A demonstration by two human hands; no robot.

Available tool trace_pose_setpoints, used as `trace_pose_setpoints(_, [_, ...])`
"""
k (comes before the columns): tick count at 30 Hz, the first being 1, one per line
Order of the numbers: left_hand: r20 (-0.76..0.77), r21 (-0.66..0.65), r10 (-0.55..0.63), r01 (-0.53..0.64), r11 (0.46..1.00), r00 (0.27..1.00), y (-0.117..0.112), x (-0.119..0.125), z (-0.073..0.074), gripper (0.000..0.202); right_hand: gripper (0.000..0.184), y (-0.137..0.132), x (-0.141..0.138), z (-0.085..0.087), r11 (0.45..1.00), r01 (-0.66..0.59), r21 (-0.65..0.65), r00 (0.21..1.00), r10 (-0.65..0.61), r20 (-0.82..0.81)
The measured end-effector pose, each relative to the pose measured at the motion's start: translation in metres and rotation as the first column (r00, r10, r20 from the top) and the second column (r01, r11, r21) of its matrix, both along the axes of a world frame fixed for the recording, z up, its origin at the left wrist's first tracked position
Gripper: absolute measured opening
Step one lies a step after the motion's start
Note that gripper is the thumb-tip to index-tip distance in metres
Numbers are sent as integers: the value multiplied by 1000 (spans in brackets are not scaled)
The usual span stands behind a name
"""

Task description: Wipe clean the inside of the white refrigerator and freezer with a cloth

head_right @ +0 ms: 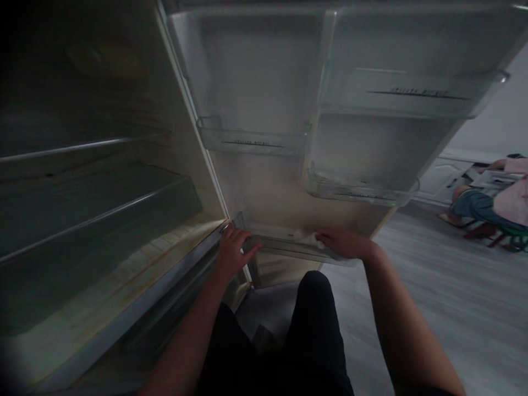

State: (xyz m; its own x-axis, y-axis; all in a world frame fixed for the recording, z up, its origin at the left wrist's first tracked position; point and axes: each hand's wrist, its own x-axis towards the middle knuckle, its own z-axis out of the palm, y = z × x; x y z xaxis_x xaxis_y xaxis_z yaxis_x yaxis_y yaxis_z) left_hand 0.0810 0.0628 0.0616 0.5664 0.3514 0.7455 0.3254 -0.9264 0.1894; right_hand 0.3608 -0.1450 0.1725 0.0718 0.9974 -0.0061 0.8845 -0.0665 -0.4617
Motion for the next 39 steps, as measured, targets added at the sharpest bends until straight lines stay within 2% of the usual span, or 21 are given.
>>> trace_pose_setpoints(2, [-2,-15,10,-10,1000,1000,-3,4,-1,28,44,14,-27,2,985,43,167,998,-35,-52])
trace_pose_setpoints(4, [26,-29,-20,21,999,999,-5,6,-4,29,41,30,-57,-7,950,52,308,997,-33,-68])
trace_pose_setpoints(7, [205,-98,-79,101,990,976,-7,-1,-9,34,29,54,-97,-39,911,-51,408,993,5,115])
trace_pose_setpoints(9, [388,-209,-19,108,972,922,-6,-9,-11,37,22,71,-118,-66,887,-101,450,950,-49,310])
trace_pose_setpoints(11, [496,-307,65,104,946,866,-5,-16,-11,38,15,90,-134,-90,843,-139,521,894,-120,432])
trace_pose_setpoints(14, [473,-303,47,112,946,880,-2,-17,-3,33,17,120,-155,-113,780,-197,595,866,-146,478])
trace_pose_setpoints(17, [397,-220,-28,125,967,917,2,-10,6,33,31,143,-172,-122,791,-179,585,877,-141,459])
trace_pose_setpoints(20, [332,-154,-115,174,973,936,4,-3,12,38,36,150,-177,-123,802,-165,575,876,-149,459])
trace_pose_setpoints(23, [288,-107,-184,222,969,940,3,0,12,44,42,136,-166,-119,782,-161,602,847,-203,491])
trace_pose_setpoints(27, [212,-109,-184,210,972,960,2,3,5,50,47,99,-130,-116,783,-70,618,806,-320,498])
trace_pose_setpoints(31, [23,-79,-151,152,985,988,3,11,-3,54,47,61,-73,-110,818,44,573,782,-386,490])
trace_pose_setpoints(34, [-42,-53,-93,90,995,995,4,20,-5,46,44,38,-22,-103,838,152,524,741,-447,500])
trace_pose_setpoints(36, [-39,-36,-60,59,998,997,4,27,-6,41,40,28,11,-98,826,231,514,693,-511,509])
trace_pose_setpoints(39, [-12,-2,-6,6,1000,1000,4,36,-7,38,37,21,49,-94,780,355,515,629,-607,486])
